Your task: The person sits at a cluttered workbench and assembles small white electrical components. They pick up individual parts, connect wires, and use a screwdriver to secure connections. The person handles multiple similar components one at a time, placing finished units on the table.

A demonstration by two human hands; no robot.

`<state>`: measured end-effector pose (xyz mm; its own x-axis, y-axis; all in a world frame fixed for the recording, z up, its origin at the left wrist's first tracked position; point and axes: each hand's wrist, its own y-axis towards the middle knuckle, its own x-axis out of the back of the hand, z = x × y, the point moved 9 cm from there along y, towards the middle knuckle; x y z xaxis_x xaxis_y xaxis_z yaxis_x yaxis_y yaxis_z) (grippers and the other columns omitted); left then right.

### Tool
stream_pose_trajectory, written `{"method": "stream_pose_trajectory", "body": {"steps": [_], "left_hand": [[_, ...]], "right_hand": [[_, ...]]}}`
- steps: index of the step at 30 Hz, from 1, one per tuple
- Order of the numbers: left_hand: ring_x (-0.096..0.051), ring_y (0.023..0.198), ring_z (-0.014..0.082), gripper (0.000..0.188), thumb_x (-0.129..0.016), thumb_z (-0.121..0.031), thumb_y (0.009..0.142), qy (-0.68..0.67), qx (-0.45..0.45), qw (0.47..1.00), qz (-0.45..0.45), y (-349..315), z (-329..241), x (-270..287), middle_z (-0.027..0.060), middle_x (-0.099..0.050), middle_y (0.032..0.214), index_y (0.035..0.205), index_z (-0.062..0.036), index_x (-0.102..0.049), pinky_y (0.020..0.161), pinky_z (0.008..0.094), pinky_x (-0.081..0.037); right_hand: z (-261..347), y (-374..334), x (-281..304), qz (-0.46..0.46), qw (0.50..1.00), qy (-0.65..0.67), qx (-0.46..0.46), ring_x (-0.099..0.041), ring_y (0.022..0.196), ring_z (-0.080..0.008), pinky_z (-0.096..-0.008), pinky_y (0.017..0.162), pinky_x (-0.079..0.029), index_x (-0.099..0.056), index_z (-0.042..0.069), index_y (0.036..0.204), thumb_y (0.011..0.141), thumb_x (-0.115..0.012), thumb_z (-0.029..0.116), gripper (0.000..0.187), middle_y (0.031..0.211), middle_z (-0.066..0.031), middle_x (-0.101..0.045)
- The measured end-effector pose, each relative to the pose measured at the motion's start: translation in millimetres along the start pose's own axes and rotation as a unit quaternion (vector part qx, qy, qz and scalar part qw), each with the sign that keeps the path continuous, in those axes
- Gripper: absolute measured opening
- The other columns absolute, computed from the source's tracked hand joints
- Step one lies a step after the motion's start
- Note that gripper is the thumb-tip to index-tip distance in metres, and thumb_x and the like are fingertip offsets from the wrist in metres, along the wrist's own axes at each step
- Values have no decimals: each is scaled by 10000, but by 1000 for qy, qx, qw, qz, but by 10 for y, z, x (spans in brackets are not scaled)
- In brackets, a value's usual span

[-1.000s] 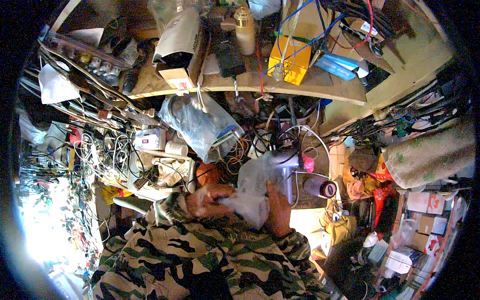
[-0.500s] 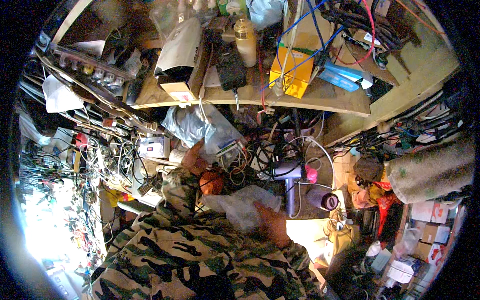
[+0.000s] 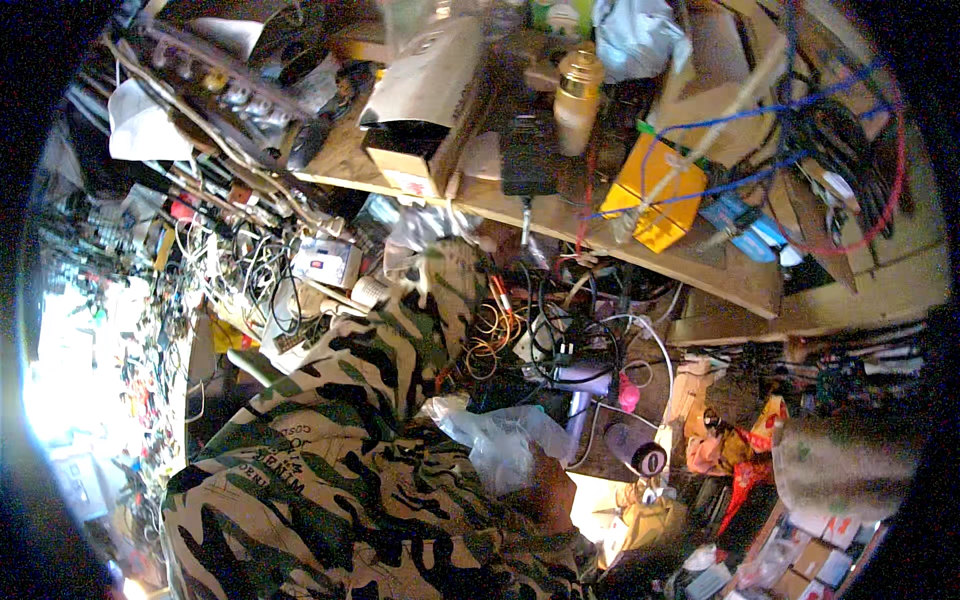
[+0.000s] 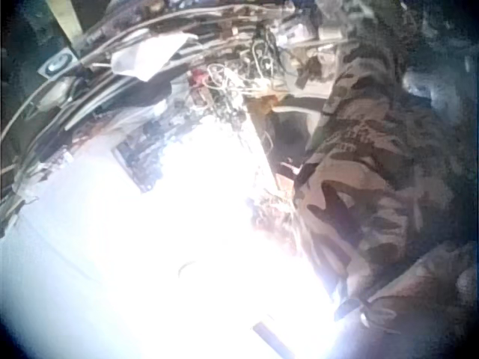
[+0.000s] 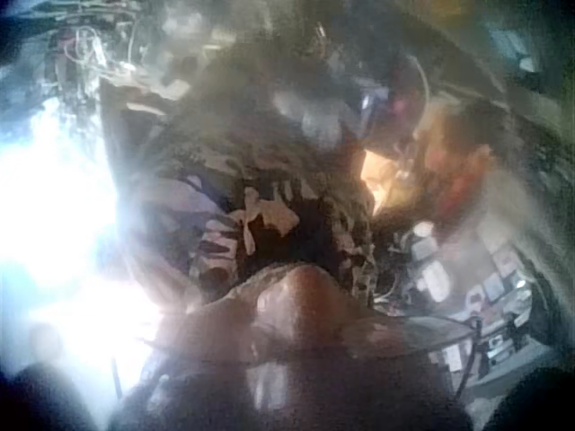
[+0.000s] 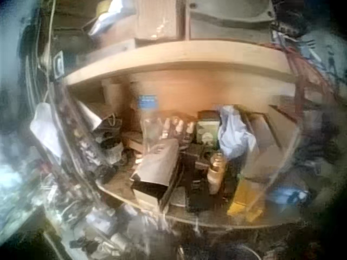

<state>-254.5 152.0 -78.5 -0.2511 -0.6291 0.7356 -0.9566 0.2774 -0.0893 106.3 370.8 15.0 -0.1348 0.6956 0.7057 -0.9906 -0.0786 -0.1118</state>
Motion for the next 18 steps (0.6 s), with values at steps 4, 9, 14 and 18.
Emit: {"method": "stream_pose_trajectory", "body": {"steps": [4, 9, 14, 18], "left_hand": [[-619, 1153, 328, 695, -707, -391, 917, -226, -80, 966, 98, -724, -672, -289, 183, -596, 1338, 1444, -15, -453, 998, 463, -493], [-495, 1353, 366, 898, -753, -469, 871, -239, -152, 929, 237, -2452, -1286, -130, 231, -486, 1487, 1541, -28, -351, 1144, 462, -395], [-464, 1381, 333, 1024, -826, -463, 784, -248, 60, 920, 297, -3521, -808, -395, 195, -524, 1455, 1550, -19, -313, 1160, 432, -372], [-569, 1205, 250, 674, -720, -238, 880, -649, 164, 742, 35, -4094, -315, -197, 137, -594, 1343, 1451, -13, -441, 996, 373, -481]], "right_hand": [[-126, -1, -87, 62, 998, -14, -6, -667, 849, -434, -469, 728, -559, -626, 80, 1283, 637, -630, 35, 647, 973, -203, -685], [177, 227, -213, 107, 986, -18, 125, -666, 846, -437, -467, 734, -556, -637, 81, 1263, 640, -652, 43, 624, 958, -191, -687], [640, 453, -646, 281, 940, 184, 53, -691, 999, -253, -334, 864, -528, -669, 56, 1218, 785, -652, 39, 433, 1146, -183, -689], [1519, 489, -893, 311, 901, 248, 171, -656, 1078, -334, -391, 957, -503, -584, 23, 1337, 818, -719, 241, 579, 1179, -200, -658]]}}
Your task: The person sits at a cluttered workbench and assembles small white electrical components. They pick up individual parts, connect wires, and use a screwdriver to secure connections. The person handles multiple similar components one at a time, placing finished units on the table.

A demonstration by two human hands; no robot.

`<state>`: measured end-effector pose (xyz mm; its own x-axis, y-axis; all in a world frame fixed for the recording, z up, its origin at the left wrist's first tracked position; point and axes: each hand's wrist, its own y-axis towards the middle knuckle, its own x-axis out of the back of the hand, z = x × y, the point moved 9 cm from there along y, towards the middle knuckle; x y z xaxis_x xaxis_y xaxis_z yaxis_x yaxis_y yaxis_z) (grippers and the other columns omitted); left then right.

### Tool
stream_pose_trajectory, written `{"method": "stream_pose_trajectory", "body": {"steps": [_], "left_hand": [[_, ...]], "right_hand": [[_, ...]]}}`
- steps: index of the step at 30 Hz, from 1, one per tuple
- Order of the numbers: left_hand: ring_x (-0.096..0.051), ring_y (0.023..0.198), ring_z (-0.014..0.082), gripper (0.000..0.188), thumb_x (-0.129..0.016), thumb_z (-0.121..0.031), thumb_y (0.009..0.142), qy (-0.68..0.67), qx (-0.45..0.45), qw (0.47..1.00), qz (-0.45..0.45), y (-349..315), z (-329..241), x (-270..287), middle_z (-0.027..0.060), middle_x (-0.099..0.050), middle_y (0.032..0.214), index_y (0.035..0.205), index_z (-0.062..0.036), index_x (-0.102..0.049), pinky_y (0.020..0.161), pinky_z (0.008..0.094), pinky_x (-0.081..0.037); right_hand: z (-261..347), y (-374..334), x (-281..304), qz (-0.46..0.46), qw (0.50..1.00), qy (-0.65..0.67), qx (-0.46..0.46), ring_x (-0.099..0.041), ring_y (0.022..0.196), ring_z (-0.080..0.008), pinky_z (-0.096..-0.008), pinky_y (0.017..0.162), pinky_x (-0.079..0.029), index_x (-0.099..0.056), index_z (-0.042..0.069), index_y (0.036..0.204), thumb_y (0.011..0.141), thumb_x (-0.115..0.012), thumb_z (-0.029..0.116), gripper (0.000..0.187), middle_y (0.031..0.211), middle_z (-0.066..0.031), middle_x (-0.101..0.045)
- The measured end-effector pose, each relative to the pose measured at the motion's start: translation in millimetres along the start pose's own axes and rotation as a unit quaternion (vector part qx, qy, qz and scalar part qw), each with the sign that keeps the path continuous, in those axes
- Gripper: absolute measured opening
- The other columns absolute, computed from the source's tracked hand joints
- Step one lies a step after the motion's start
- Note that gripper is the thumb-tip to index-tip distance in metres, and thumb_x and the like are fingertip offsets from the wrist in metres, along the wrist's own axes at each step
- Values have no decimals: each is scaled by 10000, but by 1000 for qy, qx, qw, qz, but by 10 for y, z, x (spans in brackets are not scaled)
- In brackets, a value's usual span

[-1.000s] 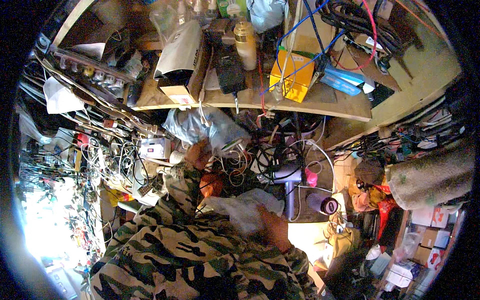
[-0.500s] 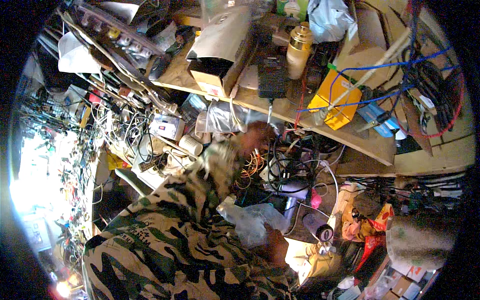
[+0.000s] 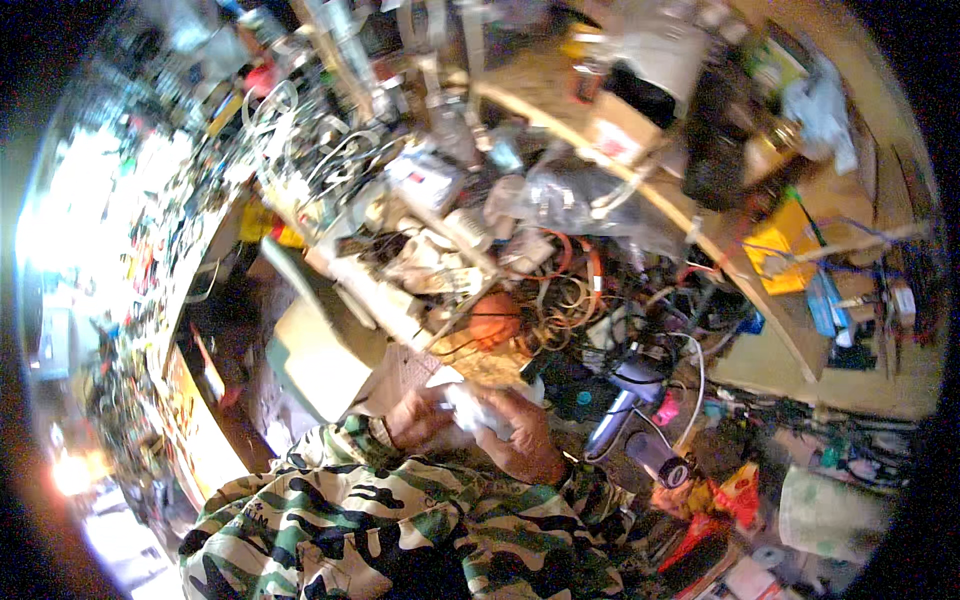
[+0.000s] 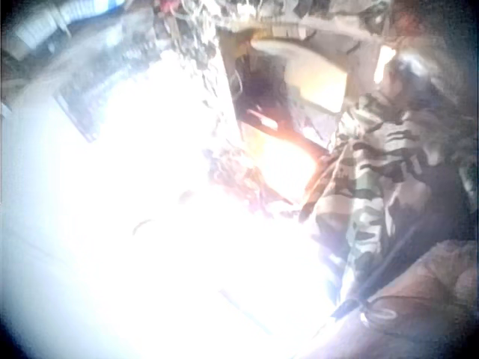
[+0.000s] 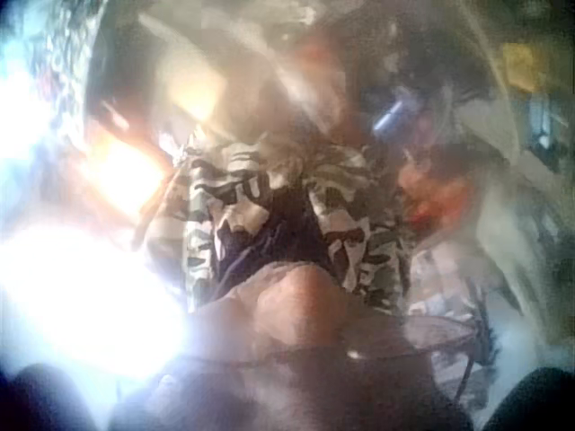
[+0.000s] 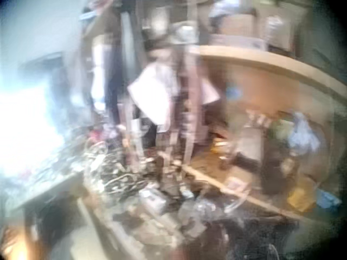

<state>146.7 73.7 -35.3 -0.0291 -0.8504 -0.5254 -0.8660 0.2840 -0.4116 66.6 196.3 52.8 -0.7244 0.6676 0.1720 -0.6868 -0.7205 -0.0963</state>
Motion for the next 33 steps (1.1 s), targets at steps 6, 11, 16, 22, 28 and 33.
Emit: {"method": "stream_pose_trajectory", "body": {"steps": [6, 11, 16, 22, 28, 33], "left_hand": [[-654, 999, 155, 356, -551, -71, 976, -197, -150, 944, -219, -939, -174, 778, 51, -683, 1164, 1329, -37, -582, 865, 319, -535], [-572, 1223, 209, 469, -523, -174, 1015, -209, -204, 929, -229, -1510, -65, 853, 86, -594, 1323, 1459, -32, -466, 1027, 371, -464], [-609, 1134, 216, 465, -563, -283, 1024, 100, -125, 941, -299, -2294, -3, 1080, 139, -622, 1262, 1346, 52, -543, 983, 353, -488], [-666, 1009, 245, 413, -620, -279, 952, 15, -103, 896, -432, -2856, 867, 1833, 172, -704, 1076, 1204, 47, -651, 906, 362, -519], [-665, 988, 190, 340, -625, -196, 979, -34, -84, 824, -559, -3466, 1263, 2005, 136, -715, 1090, 1204, 58, -645, 889, 326, -530], [-668, 976, 180, 327, -610, -214, 987, -96, -78, 779, -615, -3736, 1529, 1990, 128, -715, 1063, 1185, 41, -661, 873, 316, -530]], "right_hand": [[644, 272, -1139, 86, 980, -117, 138, -316, 1438, -493, -535, 1193, -261, -212, -68, 1547, 735, -826, 597, 1216, 1543, -347, -288], [588, 256, -1980, 104, 950, -197, 217, -410, 1391, -476, -500, 1134, -383, -391, 14, 1508, 785, -770, 57, 818, 1504, -290, -406], [854, 561, -1620, 70, 869, -371, 319, -637, 1119, -387, -425, 876, -568, -580, 120, 1399, 797, -696, 5, 623, 1305, -209, -607], [365, 2075, 280, 20, 760, -610, 223, -543, 1273, -412, -447, 1090, -442, -608, 45, 1355, 901, -505, -42, 473, 1363, -243, -573], [310, 3065, 1547, -197, 631, -739, 128, -610, 1155, -380, -455, 1033, -461, -648, -40, 1232, 960, -544, 105, 325, 1248, -264, -630], [188, 2581, -37, -81, 770, -626, 99, -667, 1012, -389, -472, 933, -499, -675, -64, 1135, 935, -598, 128, 288, 1092, -290, -675]]}}
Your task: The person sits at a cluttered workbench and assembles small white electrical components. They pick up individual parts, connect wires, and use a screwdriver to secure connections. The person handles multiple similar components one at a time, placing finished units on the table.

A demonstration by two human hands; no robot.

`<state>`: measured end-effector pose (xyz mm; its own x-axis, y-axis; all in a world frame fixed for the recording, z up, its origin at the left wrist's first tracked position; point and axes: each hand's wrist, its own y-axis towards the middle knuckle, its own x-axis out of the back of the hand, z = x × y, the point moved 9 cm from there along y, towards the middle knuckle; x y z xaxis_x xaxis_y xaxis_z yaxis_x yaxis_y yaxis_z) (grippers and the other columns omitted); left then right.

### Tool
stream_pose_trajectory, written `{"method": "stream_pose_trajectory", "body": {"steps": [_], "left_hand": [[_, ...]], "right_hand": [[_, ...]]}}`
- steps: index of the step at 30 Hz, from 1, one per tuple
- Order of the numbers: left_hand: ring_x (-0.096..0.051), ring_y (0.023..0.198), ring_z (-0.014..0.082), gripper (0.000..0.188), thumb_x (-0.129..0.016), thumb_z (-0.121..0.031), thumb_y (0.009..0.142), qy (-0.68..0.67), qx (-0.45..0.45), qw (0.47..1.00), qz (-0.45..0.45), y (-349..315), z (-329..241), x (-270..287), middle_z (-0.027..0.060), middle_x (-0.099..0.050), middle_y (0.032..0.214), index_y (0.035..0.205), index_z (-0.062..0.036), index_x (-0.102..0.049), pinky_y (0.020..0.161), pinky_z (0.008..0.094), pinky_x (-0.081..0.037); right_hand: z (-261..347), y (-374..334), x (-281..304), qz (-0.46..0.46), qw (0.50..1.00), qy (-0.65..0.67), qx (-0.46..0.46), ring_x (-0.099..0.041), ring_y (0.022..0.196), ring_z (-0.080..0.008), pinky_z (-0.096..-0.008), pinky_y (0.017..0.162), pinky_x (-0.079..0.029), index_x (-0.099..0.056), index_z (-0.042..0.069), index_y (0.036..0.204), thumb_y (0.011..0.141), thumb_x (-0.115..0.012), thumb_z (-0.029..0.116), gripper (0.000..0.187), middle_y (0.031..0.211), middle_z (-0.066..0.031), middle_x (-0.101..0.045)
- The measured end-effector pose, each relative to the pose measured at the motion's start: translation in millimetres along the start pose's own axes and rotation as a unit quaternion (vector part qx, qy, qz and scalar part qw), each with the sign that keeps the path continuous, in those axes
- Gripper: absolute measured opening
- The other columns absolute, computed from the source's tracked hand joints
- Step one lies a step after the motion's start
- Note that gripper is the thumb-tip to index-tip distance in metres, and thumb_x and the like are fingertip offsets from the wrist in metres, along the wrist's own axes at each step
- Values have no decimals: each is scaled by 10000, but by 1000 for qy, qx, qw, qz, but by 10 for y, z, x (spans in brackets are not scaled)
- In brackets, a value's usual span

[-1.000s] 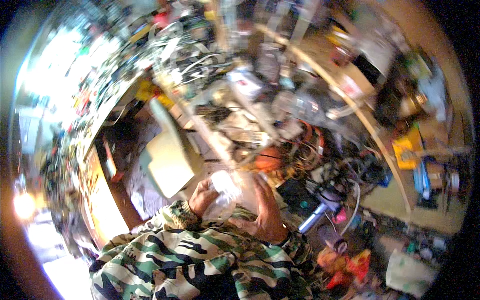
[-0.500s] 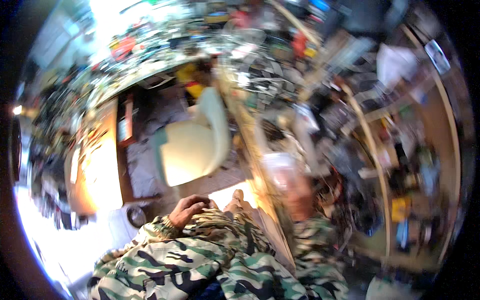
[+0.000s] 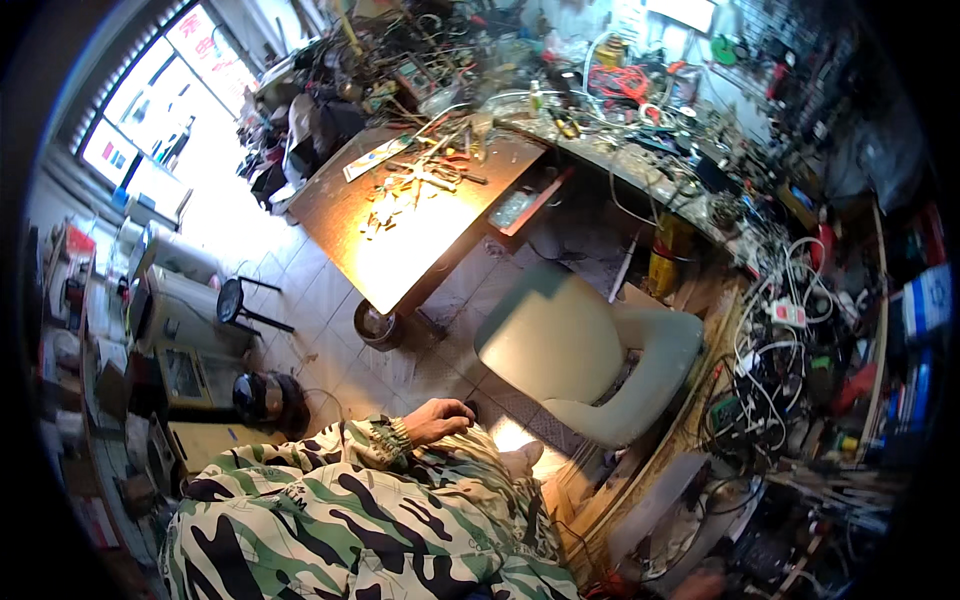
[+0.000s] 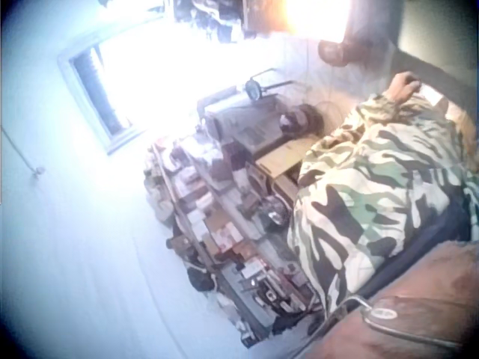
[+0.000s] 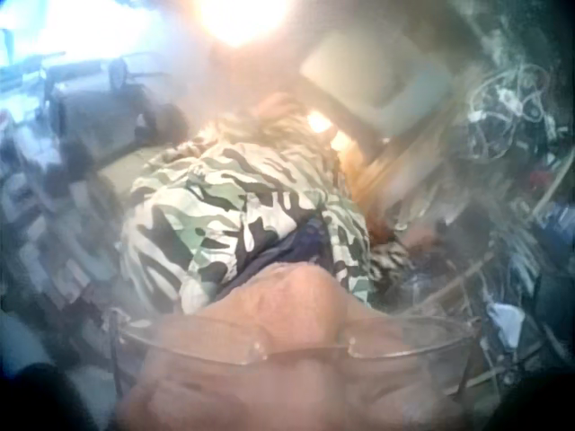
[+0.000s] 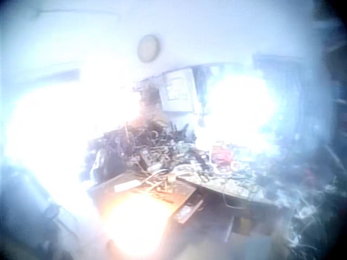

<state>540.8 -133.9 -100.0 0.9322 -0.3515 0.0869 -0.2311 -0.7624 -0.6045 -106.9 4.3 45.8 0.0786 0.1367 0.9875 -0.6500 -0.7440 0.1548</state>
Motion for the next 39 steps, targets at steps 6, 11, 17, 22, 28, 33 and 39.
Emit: {"method": "stream_pose_trajectory", "body": {"steps": [6, 11, 17, 22, 28, 33, 39], "left_hand": [[-672, 978, 194, 362, -633, -234, 974, -85, 0, 996, -23, -118, 41, 189, 137, -718, 1066, 1215, 36, -633, 886, 330, -527], [-652, 970, 204, 330, -636, -243, 981, 6, -51, 997, -61, -51, 103, 902, 126, -708, 1036, 1201, 3, -648, 871, 339, -511], [-686, 873, 167, 256, -669, -158, 935, -22, -44, 982, -182, -72, 271, 2362, 127, -736, 948, 1131, 7, -691, 806, 324, -553], [-721, 882, 287, 281, -687, -200, 900, 27, -30, 968, -248, -26, 284, 3399, 190, -741, 965, 1078, 18, -695, 812, 376, -558], [-715, 893, 244, 303, -678, -203, 912, 71, -9, 970, -232, 321, 595, 3774, 184, -735, 968, 1106, 29, -686, 805, 365, -551], [-699, 835, 280, 270, -697, -223, 875, 93, -20, 963, -252, 458, 767, 3784, 159, -722, 899, 1031, -3, -689, 764, 390, -542], [-699, 854, 353, 255, -698, -260, 846, 74, 104, 963, -237, 611, 863, 3899, 167, -718, 854, 951, -29, -676, 771, 439, -539]], "right_hand": [[3337, -1044, -337, 149, 917, 32, 369, -607, 901, -400, -463, 850, -494, -686, -25, 989, 921, -556, 34, 159, 986, -198, -653], [4585, -1411, -238, 190, 852, 357, 332, -584, 824, -414, -513, 789, -477, -641, -41, 858, 882, -654, 105, 149, 834, -209, -611], [5571, -1716, -667, 270, 848, 199, 411, -551, 701, -429, -517, 651, -412, -537, -24, 688, 847, -774, 211, 369, 711, -222, -562], [6259, -1816, -741, 305, 844, 218, 383, -588, 712, -439, -512, 648, -453, -587, -33, 714, 852, -768, 235, 352, 722, -232, -599], [6070, -1947, -1249, 376, 827, 103, 404, -648, 725, -440, -503, 637, -505, -663, -34, 818, 865, -748, 280, 329, 756, -248, -658], [6021, -2086, -1564, 407, 817, 63, 403, -669, 802, -438, -501, 688, -527, -689, -8, 869, 825, -778, 243, 270, 830, -245, -686], [6439, -2053, -1863, 473, 767, 39, 431, -660, 869, -475, -529, 720, -527, -650, -21, 912, 862, -702, 339, 367, 878, -284, -667]]}}
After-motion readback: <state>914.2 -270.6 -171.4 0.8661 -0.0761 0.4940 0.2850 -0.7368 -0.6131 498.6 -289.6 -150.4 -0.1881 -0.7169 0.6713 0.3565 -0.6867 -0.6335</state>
